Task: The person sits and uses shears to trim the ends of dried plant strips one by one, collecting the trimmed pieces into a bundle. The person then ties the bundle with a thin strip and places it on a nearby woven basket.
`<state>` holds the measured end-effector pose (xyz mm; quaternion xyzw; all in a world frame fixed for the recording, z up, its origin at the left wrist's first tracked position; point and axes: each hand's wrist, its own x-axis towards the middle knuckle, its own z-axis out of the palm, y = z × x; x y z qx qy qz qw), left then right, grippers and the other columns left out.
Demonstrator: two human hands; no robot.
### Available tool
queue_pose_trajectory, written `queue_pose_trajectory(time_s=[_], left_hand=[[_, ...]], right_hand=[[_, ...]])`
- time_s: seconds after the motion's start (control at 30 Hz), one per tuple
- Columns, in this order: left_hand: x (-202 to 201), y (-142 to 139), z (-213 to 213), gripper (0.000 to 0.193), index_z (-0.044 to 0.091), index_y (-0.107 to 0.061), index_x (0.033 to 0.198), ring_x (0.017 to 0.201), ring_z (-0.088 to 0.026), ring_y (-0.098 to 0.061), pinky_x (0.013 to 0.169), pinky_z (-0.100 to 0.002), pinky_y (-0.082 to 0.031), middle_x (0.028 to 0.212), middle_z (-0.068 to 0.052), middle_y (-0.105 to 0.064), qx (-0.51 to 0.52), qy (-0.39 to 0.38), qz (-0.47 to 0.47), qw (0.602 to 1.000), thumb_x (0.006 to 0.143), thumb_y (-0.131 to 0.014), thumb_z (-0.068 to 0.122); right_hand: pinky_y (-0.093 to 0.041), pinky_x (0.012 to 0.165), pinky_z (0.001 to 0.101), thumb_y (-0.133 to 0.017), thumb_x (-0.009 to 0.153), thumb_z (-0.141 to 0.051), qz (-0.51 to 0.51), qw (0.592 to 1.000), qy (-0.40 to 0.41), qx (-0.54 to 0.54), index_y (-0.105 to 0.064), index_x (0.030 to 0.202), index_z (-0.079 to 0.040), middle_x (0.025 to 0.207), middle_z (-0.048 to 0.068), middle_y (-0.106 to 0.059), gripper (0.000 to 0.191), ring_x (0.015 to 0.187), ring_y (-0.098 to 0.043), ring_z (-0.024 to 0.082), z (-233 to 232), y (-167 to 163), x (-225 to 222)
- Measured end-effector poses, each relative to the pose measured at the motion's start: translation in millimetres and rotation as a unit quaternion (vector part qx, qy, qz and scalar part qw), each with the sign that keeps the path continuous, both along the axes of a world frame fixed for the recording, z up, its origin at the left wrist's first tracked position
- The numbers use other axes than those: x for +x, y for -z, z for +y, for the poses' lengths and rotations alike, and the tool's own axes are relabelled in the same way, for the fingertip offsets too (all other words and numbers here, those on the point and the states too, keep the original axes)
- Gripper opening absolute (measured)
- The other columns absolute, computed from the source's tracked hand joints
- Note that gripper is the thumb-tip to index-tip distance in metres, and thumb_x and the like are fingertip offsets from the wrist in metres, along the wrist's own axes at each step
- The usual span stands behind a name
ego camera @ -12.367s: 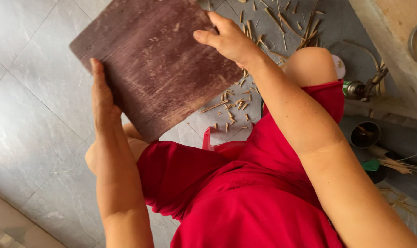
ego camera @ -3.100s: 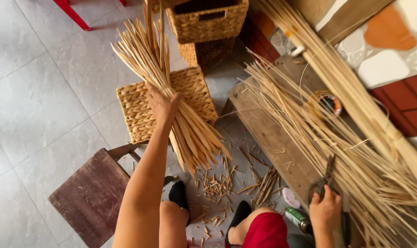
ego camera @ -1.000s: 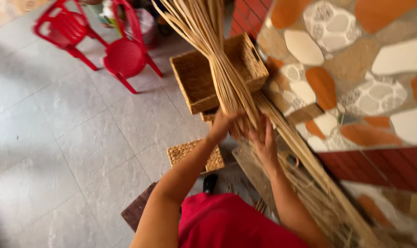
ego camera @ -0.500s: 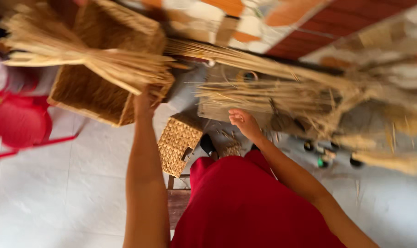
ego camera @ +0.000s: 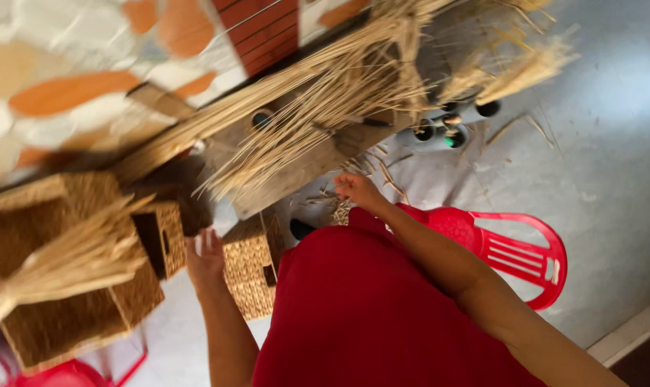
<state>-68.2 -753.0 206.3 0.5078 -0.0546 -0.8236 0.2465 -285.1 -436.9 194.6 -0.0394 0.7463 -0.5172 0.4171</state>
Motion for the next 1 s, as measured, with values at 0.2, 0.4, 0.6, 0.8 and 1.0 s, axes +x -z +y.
queue_pose_trajectory(time_s=[0.2, 0.4, 0.6, 0.8, 1.0], left_hand=[[-81.4, 17.3, 123.6, 0.047, 0.012, -0.049, 0.143, 0.111, -0.029, -0.069, 0.088, -0.046, -0.057, 0.136, -0.013, -0.066, -0.039, 0.277, -0.024, 0.960, 0.101, -0.058, 0.031], [-156.3, 1.1, 218.3, 0.060, 0.008, -0.043, 0.154, 0.108, -0.026, -0.069, 0.088, -0.037, -0.054, 0.136, -0.016, -0.066, -0.147, 0.535, 0.009, 0.832, 0.099, -0.060, 0.027], [-206.1, 1.9, 299.1, 0.063, 0.007, -0.043, 0.155, 0.109, -0.019, -0.069, 0.091, -0.034, -0.053, 0.140, -0.013, -0.064, -0.215, 0.690, 0.060, 0.689, 0.098, -0.061, 0.027], [-217.7, 9.8, 351.5, 0.061, 0.007, -0.043, 0.153, 0.115, -0.021, -0.063, 0.099, -0.036, -0.051, 0.141, -0.015, -0.061, -0.138, 0.725, 0.123, 0.664, 0.098, -0.063, 0.026], [-223.0, 0.2, 334.2, 0.061, 0.007, -0.042, 0.153, 0.124, -0.023, -0.061, 0.104, -0.036, -0.050, 0.145, -0.015, -0.058, -0.137, 0.776, 0.107, 0.606, 0.098, -0.062, 0.024]], right_hand=[[-0.052, 0.063, 0.0244, -0.068, 0.092, -0.022, -0.029, 0.993, 0.112, 0.000, -0.070, 0.123, -0.008, 0.089, -0.001, -0.073, 0.034, 0.073, -0.069, 0.008, 95.3, -1.6, -24.8], [-0.054, 0.069, 0.0231, -0.062, 0.096, -0.025, -0.034, 0.984, 0.175, -0.007, -0.068, 0.125, -0.010, 0.087, 0.000, -0.075, 0.033, 0.083, -0.070, 0.006, 187.5, -1.8, -50.4], [-0.053, 0.069, 0.0253, -0.063, 0.095, -0.024, -0.023, 0.973, 0.230, -0.023, -0.068, 0.127, -0.008, 0.098, 0.001, -0.075, 0.036, 0.081, -0.070, 0.010, 269.0, 3.7, -74.7], [-0.054, 0.068, 0.0265, -0.063, 0.094, -0.022, -0.063, 0.936, 0.345, -0.016, -0.069, 0.125, -0.007, 0.101, 0.004, -0.076, 0.035, 0.081, -0.070, 0.011, 331.4, -7.4, -82.5], [-0.054, 0.068, 0.0248, -0.062, 0.097, -0.022, -0.026, 0.900, 0.430, -0.062, -0.068, 0.126, -0.006, 0.102, 0.005, -0.076, 0.034, 0.082, -0.070, 0.011, 333.4, -5.1, -55.8]])
